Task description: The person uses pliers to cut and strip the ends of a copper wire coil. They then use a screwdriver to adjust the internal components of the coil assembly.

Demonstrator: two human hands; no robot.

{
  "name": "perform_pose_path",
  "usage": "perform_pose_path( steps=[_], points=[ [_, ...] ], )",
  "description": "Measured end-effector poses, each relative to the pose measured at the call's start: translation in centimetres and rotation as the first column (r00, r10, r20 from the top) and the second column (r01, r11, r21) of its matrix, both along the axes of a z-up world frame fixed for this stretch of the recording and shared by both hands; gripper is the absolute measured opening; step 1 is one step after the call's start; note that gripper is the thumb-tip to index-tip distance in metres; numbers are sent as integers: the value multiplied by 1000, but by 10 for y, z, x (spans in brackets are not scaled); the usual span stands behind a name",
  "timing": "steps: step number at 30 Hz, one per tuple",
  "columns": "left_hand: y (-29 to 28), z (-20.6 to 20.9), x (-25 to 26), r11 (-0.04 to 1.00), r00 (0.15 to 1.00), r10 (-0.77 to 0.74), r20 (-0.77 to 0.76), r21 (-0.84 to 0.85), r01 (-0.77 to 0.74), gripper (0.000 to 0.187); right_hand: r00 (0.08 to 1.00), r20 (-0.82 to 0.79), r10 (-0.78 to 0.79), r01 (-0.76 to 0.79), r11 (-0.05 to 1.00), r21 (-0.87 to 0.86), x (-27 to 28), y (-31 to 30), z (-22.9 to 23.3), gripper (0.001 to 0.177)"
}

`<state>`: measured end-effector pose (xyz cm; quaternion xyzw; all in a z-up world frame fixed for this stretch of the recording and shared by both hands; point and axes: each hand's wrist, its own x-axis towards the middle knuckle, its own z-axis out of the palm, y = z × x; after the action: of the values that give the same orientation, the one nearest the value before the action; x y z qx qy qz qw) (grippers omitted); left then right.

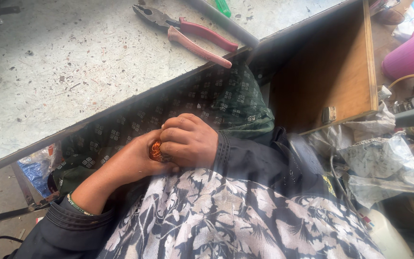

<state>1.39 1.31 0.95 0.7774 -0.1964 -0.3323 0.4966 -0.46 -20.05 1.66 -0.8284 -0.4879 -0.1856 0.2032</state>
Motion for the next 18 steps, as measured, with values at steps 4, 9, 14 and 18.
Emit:
perform_pose_path(
  steps=[4,9,14,18],
  points=[
    [3,-9,2,993,996,26,-83,-112,-35,76,991,-133,5,1,999,44,1,0,8,39],
    [4,-21,3,994,996,-92,3,-58,92,78,901,-429,58,-49,998,33,3,-1,24,41],
    [6,-29,3,984,983,-173,-55,-44,170,74,833,-528,162,-129,987,100,1,-15,28,36],
    [5,-37,4,977,971,-208,-118,-76,200,80,797,-576,182,-139,983,118,0,-18,23,25]
  ],
)
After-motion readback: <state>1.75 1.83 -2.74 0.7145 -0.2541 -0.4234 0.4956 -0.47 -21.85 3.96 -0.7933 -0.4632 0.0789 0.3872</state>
